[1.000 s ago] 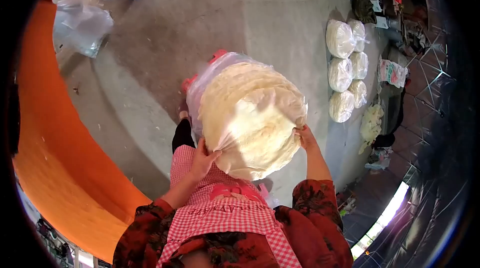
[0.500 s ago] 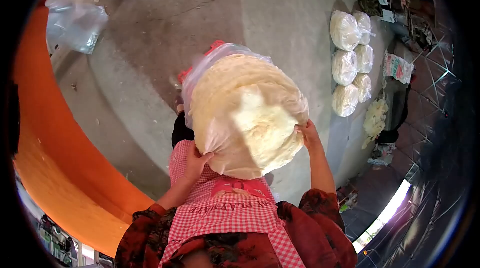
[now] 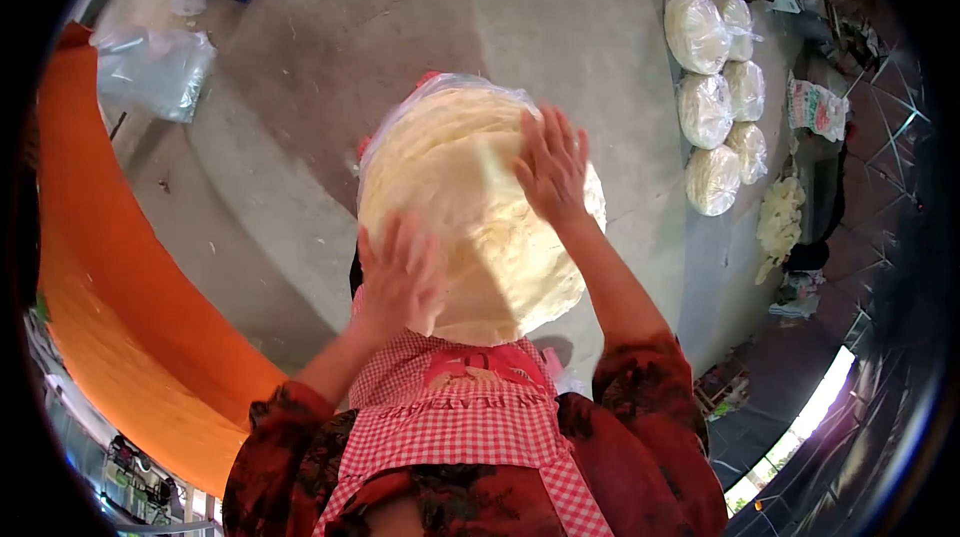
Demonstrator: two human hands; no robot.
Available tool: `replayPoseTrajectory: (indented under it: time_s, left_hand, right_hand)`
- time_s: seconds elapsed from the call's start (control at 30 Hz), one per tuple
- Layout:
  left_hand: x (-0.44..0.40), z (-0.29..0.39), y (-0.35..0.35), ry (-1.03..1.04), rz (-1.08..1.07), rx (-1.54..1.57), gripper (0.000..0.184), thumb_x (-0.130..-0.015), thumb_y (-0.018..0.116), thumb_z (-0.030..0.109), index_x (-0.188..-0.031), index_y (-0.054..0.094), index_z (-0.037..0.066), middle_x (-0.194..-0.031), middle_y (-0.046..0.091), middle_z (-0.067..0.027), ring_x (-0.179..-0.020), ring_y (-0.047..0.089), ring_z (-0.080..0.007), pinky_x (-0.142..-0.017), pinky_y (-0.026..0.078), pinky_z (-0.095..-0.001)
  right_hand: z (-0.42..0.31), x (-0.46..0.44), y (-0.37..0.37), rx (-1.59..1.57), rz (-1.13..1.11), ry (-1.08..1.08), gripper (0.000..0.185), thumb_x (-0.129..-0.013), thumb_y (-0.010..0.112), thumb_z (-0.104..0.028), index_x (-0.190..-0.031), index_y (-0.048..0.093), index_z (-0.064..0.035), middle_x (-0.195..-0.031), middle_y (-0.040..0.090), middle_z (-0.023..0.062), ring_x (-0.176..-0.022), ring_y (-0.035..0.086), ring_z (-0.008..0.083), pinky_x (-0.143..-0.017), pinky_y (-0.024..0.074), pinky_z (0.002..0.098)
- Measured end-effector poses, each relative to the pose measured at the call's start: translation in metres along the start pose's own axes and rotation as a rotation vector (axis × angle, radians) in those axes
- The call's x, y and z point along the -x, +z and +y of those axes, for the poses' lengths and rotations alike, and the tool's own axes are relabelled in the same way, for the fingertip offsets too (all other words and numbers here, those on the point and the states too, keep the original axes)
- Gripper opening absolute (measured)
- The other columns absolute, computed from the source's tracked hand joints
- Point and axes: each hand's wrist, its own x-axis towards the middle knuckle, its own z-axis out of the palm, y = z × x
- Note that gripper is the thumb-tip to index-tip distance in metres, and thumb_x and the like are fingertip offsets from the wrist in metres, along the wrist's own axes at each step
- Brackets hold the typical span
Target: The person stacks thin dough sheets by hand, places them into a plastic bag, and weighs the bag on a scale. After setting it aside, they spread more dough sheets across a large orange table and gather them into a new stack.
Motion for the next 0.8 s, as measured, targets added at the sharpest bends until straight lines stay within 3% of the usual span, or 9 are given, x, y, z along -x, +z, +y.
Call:
replayPoseTrajectory:
  time_s: [0.1,0.47,0.6,0.67,0.73,0.8]
  left_hand:
    - [-0.026,-0.057,0.052,0.143,0.190,-0.170,0.068,-0.076,0.065,0.047,-0.134,0.048,0.014,-0.148,0.033,-0.0110,-0.142,0.019,-0.0310,-0.111,0.007,-0.0619]
    - [-0.021,-0.065,0.055,0.166,0.197,-0.134,0.066,-0.080,0.059,0.052,-0.135,0.047,0.018,-0.148,0.034,-0.0054,-0.141,0.023,-0.0271,-0.110,0.010,-0.0606]
    - [-0.018,-0.065,0.041,0.139,0.132,0.051,0.063,-0.079,0.061,0.045,-0.134,0.048,0.017,-0.146,0.037,-0.0059,-0.139,0.026,-0.0272,-0.110,0.009,-0.0603]
    - [-0.007,-0.048,0.029,0.115,0.166,0.116,0.052,-0.081,0.062,0.031,-0.129,0.052,0.013,-0.143,0.042,-0.0068,-0.137,0.031,-0.0290,-0.109,0.008,-0.0605]
    - [0.008,-0.028,0.023,0.080,0.193,0.074,0.045,-0.083,0.060,0.023,-0.125,0.054,0.011,-0.141,0.044,-0.0068,-0.136,0.034,-0.0289,-0.110,0.008,-0.0611]
    - [0.042,0.000,0.047,0.277,0.085,0.232,0.038,-0.087,0.053,0.017,-0.124,0.054,0.010,-0.141,0.044,-0.0061,-0.137,0.033,-0.0258,-0.111,0.004,-0.0614]
  right_hand:
    - [0.025,-0.021,0.065,-0.354,0.006,0.075,0.059,-0.087,0.056,-0.043,-0.134,0.044,-0.0107,-0.133,0.048,0.0117,-0.122,0.044,0.0310,-0.102,0.0311,0.0440]
    - [0.023,-0.021,0.060,-0.415,-0.021,0.069,0.056,-0.088,0.054,-0.042,-0.133,0.046,-0.0103,-0.128,0.051,0.0124,-0.117,0.047,0.0307,-0.100,0.0329,0.0432]
    - [0.033,-0.027,0.053,-0.438,-0.131,-0.058,0.053,-0.092,0.049,-0.038,-0.135,0.041,-0.0095,-0.124,0.052,0.0123,-0.111,0.049,0.0311,-0.098,0.0343,0.0393]
    - [0.029,-0.027,0.044,-0.451,-0.274,0.038,0.052,-0.093,0.047,-0.037,-0.136,0.039,-0.0086,-0.121,0.053,0.0122,-0.108,0.050,0.0317,-0.096,0.0352,0.0376]
    - [0.034,-0.029,0.047,-0.383,-0.317,0.027,0.055,-0.094,0.046,-0.040,-0.138,0.037,-0.0093,-0.132,0.047,0.0129,-0.118,0.045,0.0301,-0.100,0.0308,0.0384]
    - [0.032,-0.030,0.038,-0.243,-0.260,-0.050,0.056,-0.094,0.045,-0.041,-0.139,0.037,-0.0099,-0.138,0.042,0.0129,-0.125,0.040,0.0288,-0.103,0.0278,0.0401]
